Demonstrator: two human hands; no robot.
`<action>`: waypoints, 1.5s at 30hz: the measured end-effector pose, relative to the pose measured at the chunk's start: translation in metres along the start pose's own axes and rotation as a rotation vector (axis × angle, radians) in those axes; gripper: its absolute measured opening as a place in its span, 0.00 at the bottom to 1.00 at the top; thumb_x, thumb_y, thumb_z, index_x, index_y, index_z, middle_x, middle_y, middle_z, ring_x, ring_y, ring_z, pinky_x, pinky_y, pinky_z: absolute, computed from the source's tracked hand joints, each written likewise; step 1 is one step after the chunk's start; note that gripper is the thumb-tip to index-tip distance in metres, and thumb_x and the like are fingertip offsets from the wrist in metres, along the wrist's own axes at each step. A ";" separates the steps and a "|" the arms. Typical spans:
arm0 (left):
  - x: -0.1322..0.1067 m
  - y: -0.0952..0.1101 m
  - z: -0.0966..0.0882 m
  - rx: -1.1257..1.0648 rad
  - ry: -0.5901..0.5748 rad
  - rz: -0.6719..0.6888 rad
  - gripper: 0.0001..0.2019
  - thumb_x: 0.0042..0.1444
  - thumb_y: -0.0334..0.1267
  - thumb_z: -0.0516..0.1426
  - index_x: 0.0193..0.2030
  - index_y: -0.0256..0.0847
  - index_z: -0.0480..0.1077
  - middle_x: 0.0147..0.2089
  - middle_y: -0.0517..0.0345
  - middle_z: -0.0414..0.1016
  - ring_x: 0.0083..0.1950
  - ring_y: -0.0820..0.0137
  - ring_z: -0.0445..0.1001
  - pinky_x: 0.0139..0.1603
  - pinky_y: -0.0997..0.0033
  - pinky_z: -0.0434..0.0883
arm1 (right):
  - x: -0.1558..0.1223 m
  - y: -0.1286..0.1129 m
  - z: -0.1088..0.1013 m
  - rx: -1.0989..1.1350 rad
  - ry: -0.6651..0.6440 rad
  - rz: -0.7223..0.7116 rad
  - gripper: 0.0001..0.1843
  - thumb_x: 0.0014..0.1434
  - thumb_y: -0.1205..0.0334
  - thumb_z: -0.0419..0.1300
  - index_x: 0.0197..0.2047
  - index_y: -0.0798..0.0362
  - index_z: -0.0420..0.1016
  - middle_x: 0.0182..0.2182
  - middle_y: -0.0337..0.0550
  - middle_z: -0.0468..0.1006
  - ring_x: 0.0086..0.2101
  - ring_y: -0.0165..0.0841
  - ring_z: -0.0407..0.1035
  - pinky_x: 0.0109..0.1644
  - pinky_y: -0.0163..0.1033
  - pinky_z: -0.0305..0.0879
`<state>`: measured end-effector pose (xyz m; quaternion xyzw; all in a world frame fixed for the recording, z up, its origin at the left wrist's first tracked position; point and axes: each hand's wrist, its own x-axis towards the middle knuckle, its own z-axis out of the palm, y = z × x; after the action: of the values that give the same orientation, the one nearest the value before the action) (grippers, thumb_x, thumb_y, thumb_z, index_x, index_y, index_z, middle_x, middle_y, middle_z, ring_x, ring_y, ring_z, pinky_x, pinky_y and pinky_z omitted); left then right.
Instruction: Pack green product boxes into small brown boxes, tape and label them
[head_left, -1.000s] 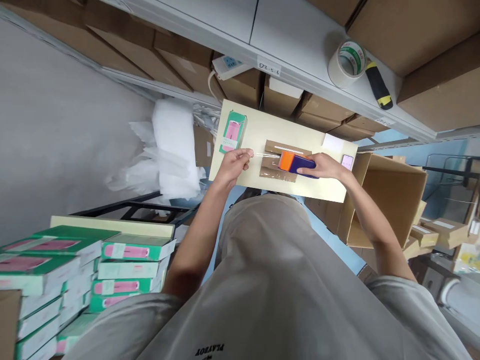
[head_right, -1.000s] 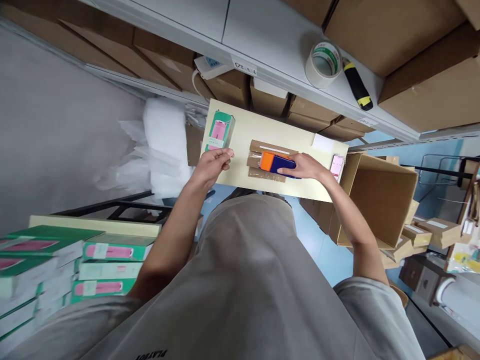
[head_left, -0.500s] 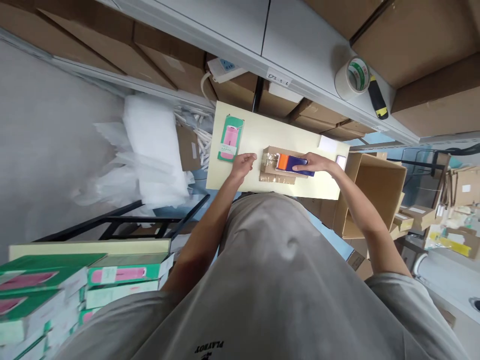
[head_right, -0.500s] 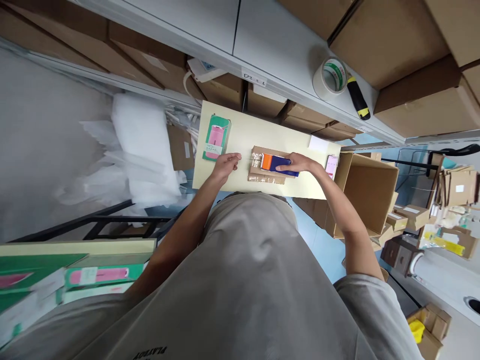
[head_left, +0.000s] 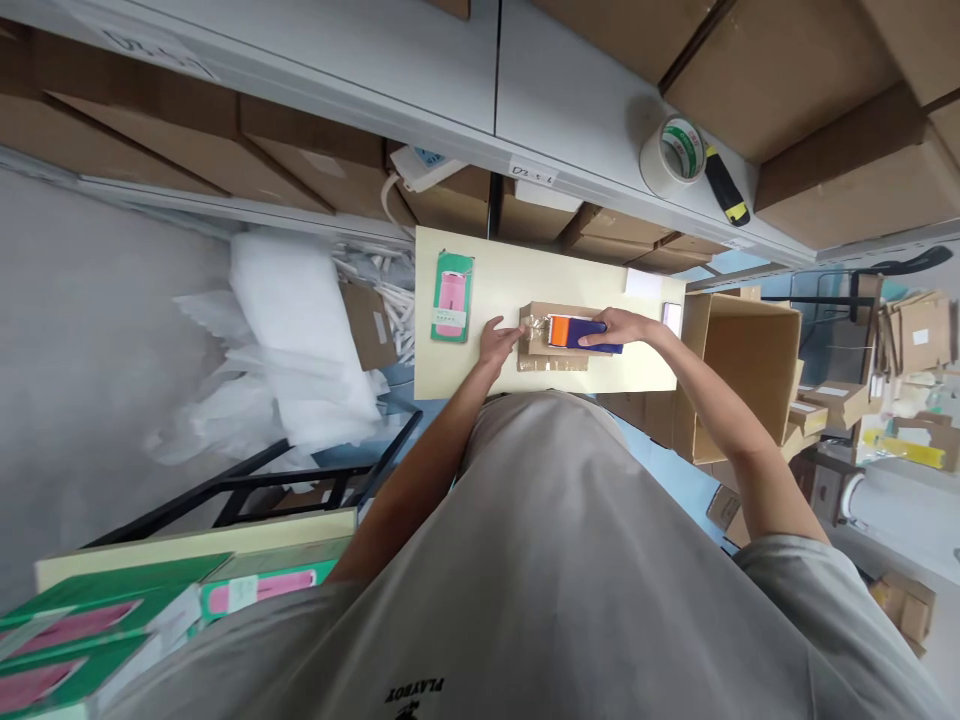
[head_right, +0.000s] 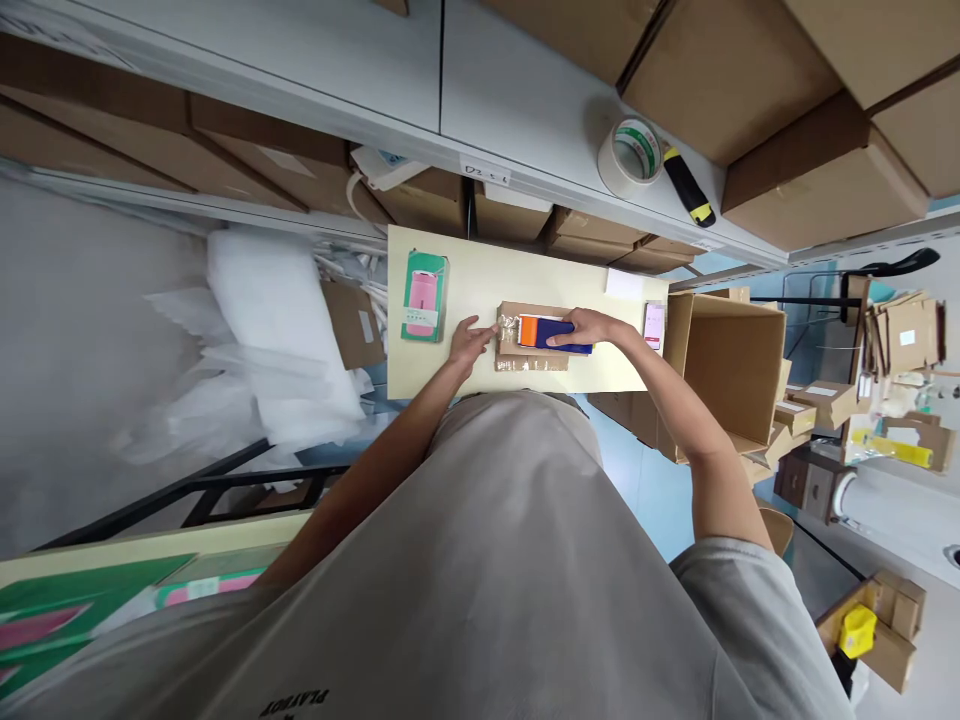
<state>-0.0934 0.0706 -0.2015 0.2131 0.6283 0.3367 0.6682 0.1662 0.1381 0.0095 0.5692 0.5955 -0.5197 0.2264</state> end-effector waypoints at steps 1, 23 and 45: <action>-0.003 0.003 -0.001 0.011 0.004 0.025 0.26 0.50 0.51 0.78 0.50 0.41 0.79 0.45 0.49 0.86 0.46 0.61 0.81 0.45 0.65 0.74 | -0.001 0.001 0.000 0.006 -0.002 -0.006 0.36 0.60 0.27 0.75 0.46 0.54 0.87 0.38 0.47 0.88 0.35 0.37 0.78 0.40 0.39 0.70; -0.037 0.016 0.027 0.239 0.220 0.216 0.11 0.49 0.41 0.73 0.34 0.41 0.80 0.39 0.52 0.85 0.43 0.65 0.81 0.50 0.65 0.78 | -0.053 0.135 -0.051 -0.009 -0.121 0.062 0.43 0.52 0.17 0.76 0.40 0.53 0.89 0.31 0.52 0.88 0.36 0.46 0.82 0.42 0.47 0.73; -0.037 0.018 0.032 0.378 0.393 0.151 0.14 0.45 0.45 0.73 0.35 0.41 0.80 0.37 0.54 0.83 0.38 0.66 0.78 0.44 0.64 0.78 | 0.023 0.168 0.027 -0.172 0.147 0.135 0.20 0.68 0.46 0.74 0.50 0.54 0.87 0.39 0.59 0.88 0.46 0.55 0.83 0.51 0.51 0.72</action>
<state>-0.0646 0.0606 -0.1590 0.3108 0.7798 0.2973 0.4549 0.3055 0.0932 -0.0811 0.6230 0.6132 -0.4072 0.2647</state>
